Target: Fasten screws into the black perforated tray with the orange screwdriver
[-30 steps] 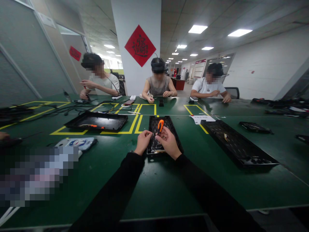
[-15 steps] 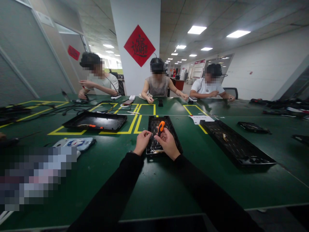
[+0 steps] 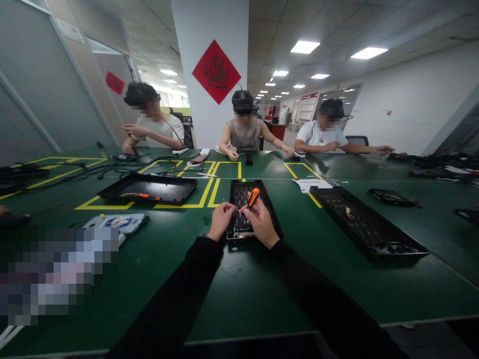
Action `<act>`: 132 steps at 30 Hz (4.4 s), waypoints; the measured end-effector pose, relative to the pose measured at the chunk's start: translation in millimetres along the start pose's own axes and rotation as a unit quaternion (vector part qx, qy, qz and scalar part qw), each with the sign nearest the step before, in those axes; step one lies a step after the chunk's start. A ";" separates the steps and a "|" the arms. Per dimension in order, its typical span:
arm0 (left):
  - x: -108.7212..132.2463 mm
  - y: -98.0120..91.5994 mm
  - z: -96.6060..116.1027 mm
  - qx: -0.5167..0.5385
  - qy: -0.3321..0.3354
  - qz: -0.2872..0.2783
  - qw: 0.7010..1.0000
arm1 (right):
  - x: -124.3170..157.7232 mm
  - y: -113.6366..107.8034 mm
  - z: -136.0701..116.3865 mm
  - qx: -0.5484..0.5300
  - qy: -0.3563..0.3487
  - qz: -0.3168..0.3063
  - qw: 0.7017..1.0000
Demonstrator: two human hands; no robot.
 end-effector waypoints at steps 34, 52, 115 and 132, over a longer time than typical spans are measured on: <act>0.9 -0.1 0.6 0.005 0.010 0.001 1.000 | -1.5 -2.4 4.5 0.000 0.020 0.043 0.999; 0.8 0.4 0.2 0.004 0.002 -0.002 1.000 | -4.5 -23.0 6.6 0.010 0.003 0.170 0.985; 12.6 -0.3 43.8 -0.170 0.166 -0.067 0.969 | -11.6 -36.2 17.6 0.027 0.059 0.158 0.985; 7.7 8.7 23.1 0.028 0.063 -0.153 0.986 | 0.8 -38.6 6.6 -0.003 0.014 0.169 0.986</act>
Point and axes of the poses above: each hand's wrist, its own x-axis away from the middle knuckle, its own y-axis out of the palm, z = x × y, the point moved 5 cm from there along -x, towards the middle knuckle, and after that the axes turned 8 degrees about x, right-handed, at the moved point
